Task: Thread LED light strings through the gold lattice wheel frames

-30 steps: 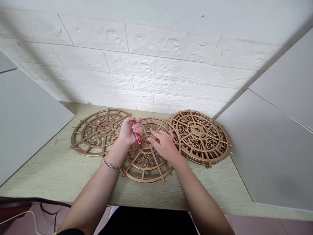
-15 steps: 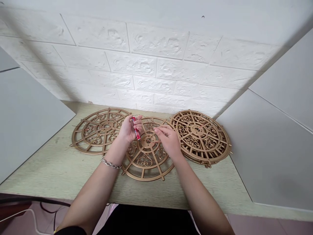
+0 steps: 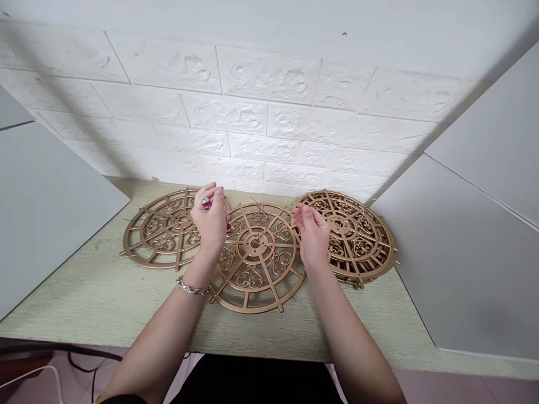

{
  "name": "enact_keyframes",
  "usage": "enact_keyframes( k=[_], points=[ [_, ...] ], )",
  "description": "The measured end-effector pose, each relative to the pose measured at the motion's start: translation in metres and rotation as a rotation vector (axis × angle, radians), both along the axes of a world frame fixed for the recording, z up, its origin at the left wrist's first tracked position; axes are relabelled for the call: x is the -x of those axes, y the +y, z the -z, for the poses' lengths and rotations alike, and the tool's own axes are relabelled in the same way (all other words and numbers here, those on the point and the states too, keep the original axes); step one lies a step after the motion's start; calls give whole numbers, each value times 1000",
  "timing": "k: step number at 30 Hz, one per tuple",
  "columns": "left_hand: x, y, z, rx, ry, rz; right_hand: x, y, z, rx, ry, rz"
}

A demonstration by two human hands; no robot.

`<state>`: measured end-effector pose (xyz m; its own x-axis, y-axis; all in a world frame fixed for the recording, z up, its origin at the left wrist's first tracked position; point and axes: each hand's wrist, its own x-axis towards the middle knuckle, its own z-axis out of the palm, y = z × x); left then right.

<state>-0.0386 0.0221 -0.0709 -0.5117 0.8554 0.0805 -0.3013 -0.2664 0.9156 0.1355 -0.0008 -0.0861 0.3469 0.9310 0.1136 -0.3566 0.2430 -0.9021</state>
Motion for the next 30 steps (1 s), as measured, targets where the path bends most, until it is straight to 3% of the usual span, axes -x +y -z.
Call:
enact_keyframes(
  k=[3, 7, 10, 12, 15, 18, 21, 25, 27, 30],
  points=[
    [1, 4, 7, -50, 180, -98, -8, 2, -5, -25, 61, 72],
    [1, 10, 15, 7, 502, -60, -19, 6, -11, -60, 111, 212],
    [1, 9, 17, 55, 680, -41, -25, -3, -17, -88, -83, 308],
    [1, 7, 17, 70, 729, -14, -29, -17, -20, -53, -402, 211],
    [3, 5, 16, 72, 722, -7, -38, -48, -18, 245, -923, -157],
    [7, 6, 15, 59, 652, -19, -45, -76, -1, 562, -1102, -340],
    [12, 8, 16, 58, 558, -16, -42, -92, 26, 609, -837, -429],
    [14, 10, 16, 56, 493, -34, -26, -99, 51, 550, 22, -415],
    [14, 9, 16, 43, 490, -58, -19, -99, 53, 530, 298, -456],
    [15, 9, 13, 46, 454, -108, -16, -99, 45, 547, 411, -477]
  ],
)
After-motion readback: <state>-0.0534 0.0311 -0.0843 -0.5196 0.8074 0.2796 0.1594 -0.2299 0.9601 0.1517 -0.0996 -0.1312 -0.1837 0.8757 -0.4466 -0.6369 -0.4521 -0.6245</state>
